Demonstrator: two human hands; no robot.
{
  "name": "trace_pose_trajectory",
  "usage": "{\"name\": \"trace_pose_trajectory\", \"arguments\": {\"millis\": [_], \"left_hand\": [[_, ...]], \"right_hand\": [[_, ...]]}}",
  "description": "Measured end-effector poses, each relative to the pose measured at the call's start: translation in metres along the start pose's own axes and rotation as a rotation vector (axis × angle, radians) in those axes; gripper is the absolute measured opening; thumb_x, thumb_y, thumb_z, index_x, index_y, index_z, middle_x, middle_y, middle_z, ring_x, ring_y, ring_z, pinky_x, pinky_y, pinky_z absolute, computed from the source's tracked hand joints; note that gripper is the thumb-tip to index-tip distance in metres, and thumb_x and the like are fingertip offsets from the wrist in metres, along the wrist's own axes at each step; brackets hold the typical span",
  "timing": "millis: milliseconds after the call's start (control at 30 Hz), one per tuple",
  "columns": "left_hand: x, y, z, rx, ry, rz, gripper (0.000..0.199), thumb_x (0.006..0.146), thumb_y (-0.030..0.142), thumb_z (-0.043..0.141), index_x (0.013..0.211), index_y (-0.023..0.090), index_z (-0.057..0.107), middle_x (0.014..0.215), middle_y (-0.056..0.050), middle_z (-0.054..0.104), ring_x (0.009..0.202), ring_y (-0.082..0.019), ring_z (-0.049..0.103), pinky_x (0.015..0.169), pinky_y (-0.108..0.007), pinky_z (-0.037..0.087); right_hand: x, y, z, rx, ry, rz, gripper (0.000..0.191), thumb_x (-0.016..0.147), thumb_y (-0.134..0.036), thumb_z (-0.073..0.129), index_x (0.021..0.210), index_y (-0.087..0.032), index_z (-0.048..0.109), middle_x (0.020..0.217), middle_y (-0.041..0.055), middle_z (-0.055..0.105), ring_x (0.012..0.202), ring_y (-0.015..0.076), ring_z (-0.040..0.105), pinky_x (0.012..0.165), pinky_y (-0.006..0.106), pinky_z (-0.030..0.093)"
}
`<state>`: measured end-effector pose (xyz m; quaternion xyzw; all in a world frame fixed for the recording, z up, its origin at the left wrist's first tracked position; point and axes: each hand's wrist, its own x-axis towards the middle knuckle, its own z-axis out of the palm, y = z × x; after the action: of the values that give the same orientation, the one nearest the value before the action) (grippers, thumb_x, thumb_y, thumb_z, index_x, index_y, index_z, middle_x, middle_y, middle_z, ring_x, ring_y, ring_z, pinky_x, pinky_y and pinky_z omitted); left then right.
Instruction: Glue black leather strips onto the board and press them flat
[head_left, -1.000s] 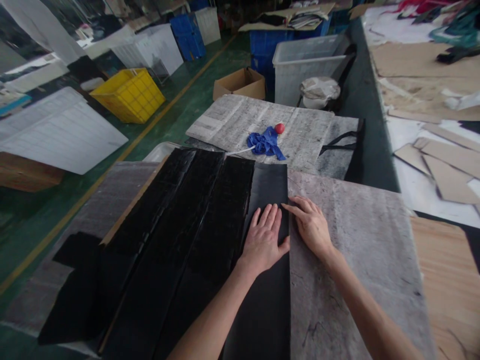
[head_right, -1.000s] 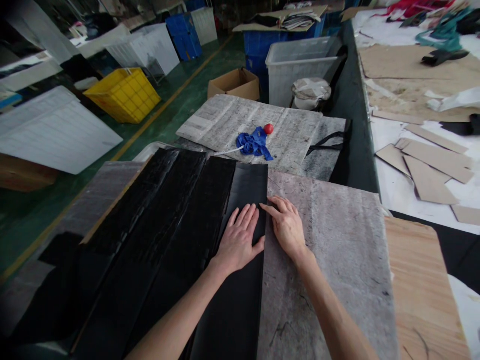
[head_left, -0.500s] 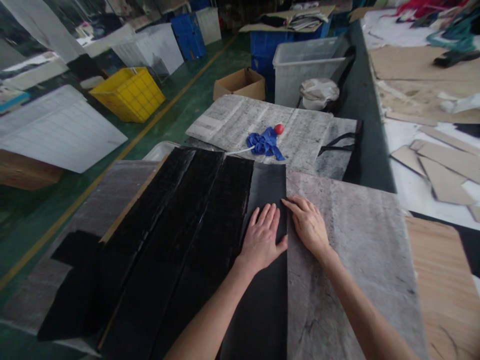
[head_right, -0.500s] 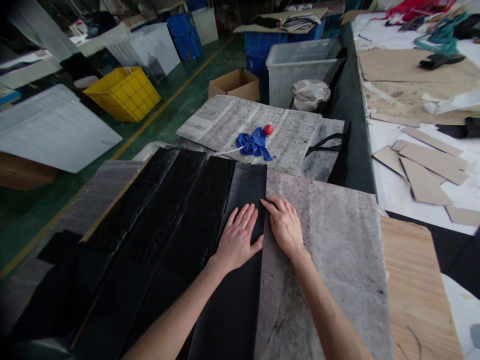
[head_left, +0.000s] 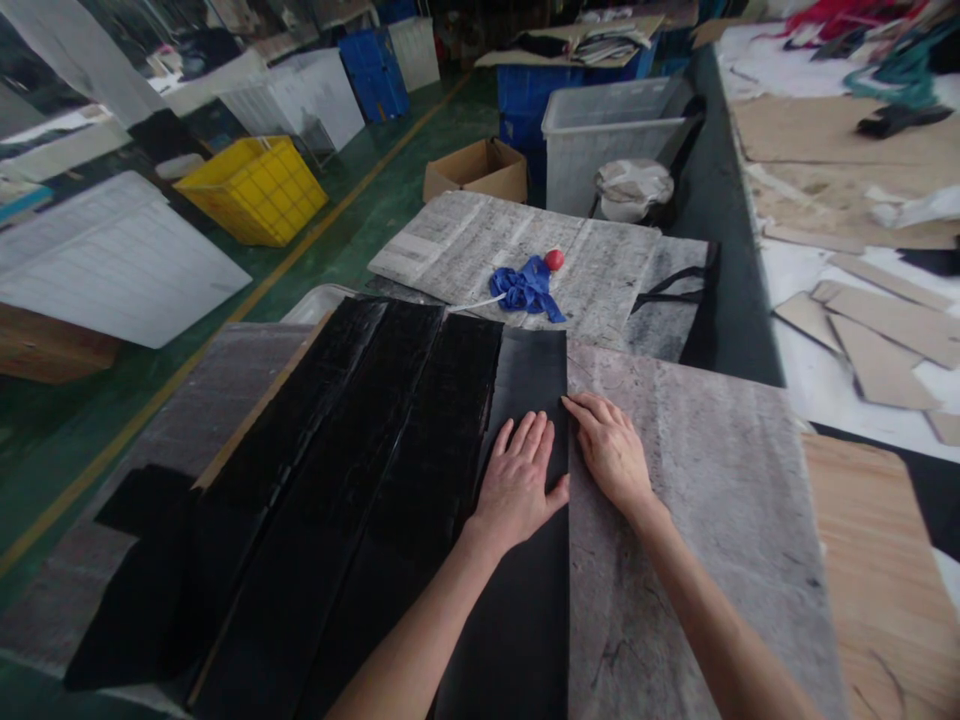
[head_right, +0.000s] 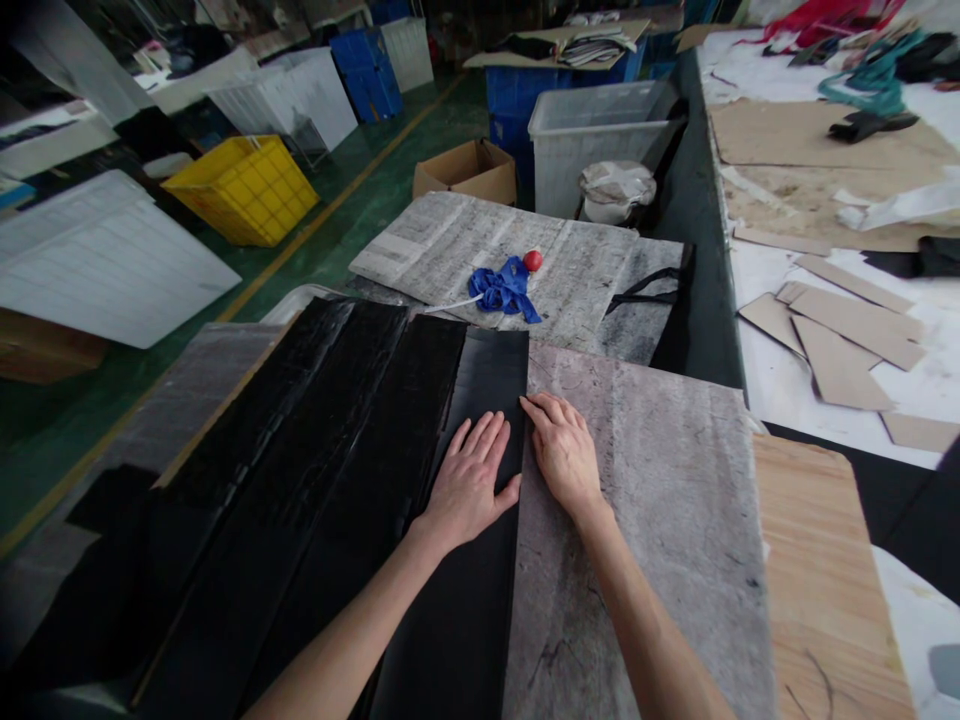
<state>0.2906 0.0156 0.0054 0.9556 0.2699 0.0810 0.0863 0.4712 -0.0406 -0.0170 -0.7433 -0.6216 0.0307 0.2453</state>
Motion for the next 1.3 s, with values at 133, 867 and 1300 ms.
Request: {"name": "trace_pose_trajectory", "arguments": {"millis": [133, 867, 1300], "left_hand": [[-0.001, 0.001, 0.0, 0.0, -0.001, 0.003, 0.069, 0.1, 0.048, 0.047, 0.154, 0.007, 0.035, 0.165, -0.016, 0.034, 0.155, -0.027, 0.026, 0.128, -0.049, 0.022], [-0.017, 0.011, 0.006, 0.015, 0.002, -0.07, 0.066, 0.102, 0.044, 0.046, 0.154, 0.005, 0.034, 0.165, -0.017, 0.033, 0.155, -0.028, 0.028, 0.128, -0.047, 0.026], [-0.025, 0.012, 0.002, -0.002, 0.03, -0.088, 0.058, 0.104, 0.041, 0.046, 0.15, 0.007, 0.041, 0.161, -0.018, 0.04, 0.153, -0.029, 0.032, 0.126, -0.049, 0.032]], "right_hand": [[0.0, -0.001, 0.0, -0.001, 0.0, 0.007, 0.05, 0.095, -0.013, 0.041, 0.142, -0.022, 0.056, 0.139, 0.0093, 0.061, 0.134, 0.0295, 0.051, 0.111, 0.05, 0.046], [-0.001, 0.002, 0.002, 0.024, 0.044, -0.034, 0.042, 0.101, -0.016, 0.04, 0.123, -0.033, 0.073, 0.133, 0.0074, 0.063, 0.134, 0.0271, 0.053, 0.109, 0.052, 0.049], [-0.002, 0.004, 0.002, 0.069, 0.046, -0.038, 0.042, 0.101, -0.017, 0.04, 0.123, -0.033, 0.073, 0.133, 0.0075, 0.063, 0.133, 0.0273, 0.053, 0.109, 0.052, 0.048]]}}
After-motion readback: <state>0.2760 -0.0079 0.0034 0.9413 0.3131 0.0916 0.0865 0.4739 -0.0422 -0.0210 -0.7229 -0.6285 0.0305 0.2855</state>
